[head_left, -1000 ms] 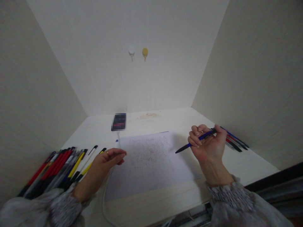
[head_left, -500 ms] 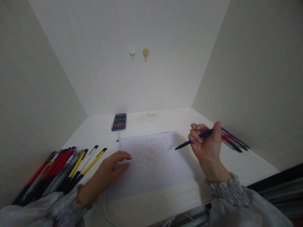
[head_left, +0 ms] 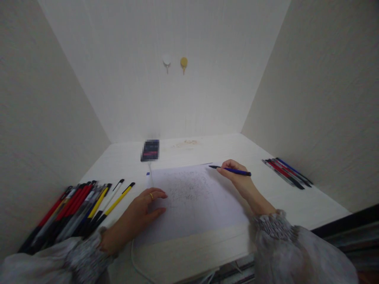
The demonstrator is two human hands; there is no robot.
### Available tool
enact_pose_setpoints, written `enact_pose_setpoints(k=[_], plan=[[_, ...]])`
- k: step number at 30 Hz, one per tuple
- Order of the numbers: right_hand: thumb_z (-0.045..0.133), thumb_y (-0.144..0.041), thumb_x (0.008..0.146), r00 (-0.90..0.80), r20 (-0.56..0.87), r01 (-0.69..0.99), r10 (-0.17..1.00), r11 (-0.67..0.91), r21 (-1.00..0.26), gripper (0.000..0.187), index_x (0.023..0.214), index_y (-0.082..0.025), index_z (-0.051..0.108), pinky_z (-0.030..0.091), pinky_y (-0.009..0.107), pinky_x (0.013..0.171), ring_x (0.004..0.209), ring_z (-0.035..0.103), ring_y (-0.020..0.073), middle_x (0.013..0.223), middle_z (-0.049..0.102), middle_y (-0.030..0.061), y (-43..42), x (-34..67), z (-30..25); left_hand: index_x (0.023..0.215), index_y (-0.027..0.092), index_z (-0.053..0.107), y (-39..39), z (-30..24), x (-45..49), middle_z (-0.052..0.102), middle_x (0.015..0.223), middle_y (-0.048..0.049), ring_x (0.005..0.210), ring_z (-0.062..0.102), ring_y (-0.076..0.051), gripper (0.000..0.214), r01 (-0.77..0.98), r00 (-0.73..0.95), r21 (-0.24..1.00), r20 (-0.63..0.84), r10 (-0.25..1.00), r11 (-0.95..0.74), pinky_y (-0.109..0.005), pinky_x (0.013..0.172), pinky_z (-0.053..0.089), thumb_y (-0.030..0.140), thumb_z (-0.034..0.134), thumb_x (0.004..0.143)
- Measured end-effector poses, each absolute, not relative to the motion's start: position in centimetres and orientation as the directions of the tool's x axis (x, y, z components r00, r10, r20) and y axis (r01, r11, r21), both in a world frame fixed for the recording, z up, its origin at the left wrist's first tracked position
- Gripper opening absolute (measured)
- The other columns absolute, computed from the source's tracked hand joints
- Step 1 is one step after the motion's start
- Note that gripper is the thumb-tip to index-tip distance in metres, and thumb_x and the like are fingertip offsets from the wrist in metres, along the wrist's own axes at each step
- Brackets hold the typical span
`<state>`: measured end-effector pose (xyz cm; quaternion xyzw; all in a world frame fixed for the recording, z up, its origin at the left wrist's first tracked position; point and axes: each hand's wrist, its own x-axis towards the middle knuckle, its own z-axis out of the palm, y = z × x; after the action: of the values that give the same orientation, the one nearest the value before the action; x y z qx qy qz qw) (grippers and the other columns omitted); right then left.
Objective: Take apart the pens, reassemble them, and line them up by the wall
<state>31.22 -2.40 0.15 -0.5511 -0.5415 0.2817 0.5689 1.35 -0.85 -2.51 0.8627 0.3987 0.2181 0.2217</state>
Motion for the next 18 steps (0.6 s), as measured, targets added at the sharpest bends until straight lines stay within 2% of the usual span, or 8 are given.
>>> enact_pose_setpoints(k=[3, 6, 8, 12, 18], plan=[[0.054, -0.030, 0.067, 0.226, 0.248, 0.220, 0.942, 0.198, -0.955, 0.013, 0.067, -0.018, 0.050, 0.032, 0.021, 0.043, 0.039, 0.043, 0.0085, 0.041, 0.048, -0.0062, -1.8, 31.4, -0.8, 0.096, 0.021, 0.053, -0.9, -2.5, 1.3, 0.055, 0.103, -0.0040, 0.098, 0.049, -0.019, 0.027, 0.604, 0.595, 0.551, 0.170, 0.786, -0.576, -0.034, 0.087, 0.037, 0.025, 0.053, 0.069], [0.047, -0.028, 0.072, 0.144, 0.210, 0.206, 0.967, 0.179, -0.962, 0.015, 0.078, -0.016, 0.054, 0.038, 0.022, 0.049, 0.049, 0.050, 0.0106, 0.052, 0.056, -0.0013, -1.5, 31.3, -1.4, 0.097, 0.021, 0.053, -0.9, -2.6, 1.2, 0.054, 0.104, -0.0044, 0.098, 0.049, -0.019, 0.029, 0.615, 0.600, 0.543, 0.149, 0.786, -0.572, -0.033, 0.087, 0.037, 0.026, 0.053, 0.068], [0.050, -0.027, 0.069, 0.120, 0.195, 0.272, 0.973, 0.157, -0.949, 0.013, 0.073, -0.015, 0.055, 0.037, 0.021, 0.047, 0.052, 0.051, 0.0101, 0.058, 0.057, 0.0007, -1.4, 31.1, -1.8, 0.097, 0.020, 0.053, -0.9, -2.7, 1.1, 0.054, 0.104, -0.0048, 0.098, 0.049, -0.020, 0.030, 0.621, 0.603, 0.535, 0.142, 0.785, -0.573, -0.033, 0.087, 0.037, 0.027, 0.054, 0.068], [0.049, -0.028, 0.069, 0.139, 0.160, 0.386, 0.977, 0.095, -0.917, 0.018, 0.056, -0.017, 0.046, 0.026, 0.018, 0.036, 0.035, 0.037, 0.0061, 0.039, 0.045, -0.0050, -1.3, 30.6, -2.4, 0.097, 0.020, 0.054, -1.0, -2.8, 1.2, 0.055, 0.104, -0.0051, 0.098, 0.049, -0.020, 0.030, 0.628, 0.604, 0.518, 0.146, 0.783, -0.581, -0.034, 0.088, 0.037, 0.028, 0.053, 0.068], [0.042, -0.026, 0.073, 0.122, 0.187, 0.398, 0.975, 0.125, -0.909, 0.022, 0.053, -0.018, 0.039, 0.027, 0.018, 0.038, 0.034, 0.038, 0.0063, 0.036, 0.041, -0.0061, -1.4, 30.5, -2.6, 0.095, 0.019, 0.054, -1.1, -2.6, 1.5, 0.055, 0.103, -0.0055, 0.097, 0.049, -0.020, 0.029, 0.632, 0.609, 0.514, 0.134, 0.782, -0.580, -0.034, 0.087, 0.037, 0.027, 0.053, 0.067]])
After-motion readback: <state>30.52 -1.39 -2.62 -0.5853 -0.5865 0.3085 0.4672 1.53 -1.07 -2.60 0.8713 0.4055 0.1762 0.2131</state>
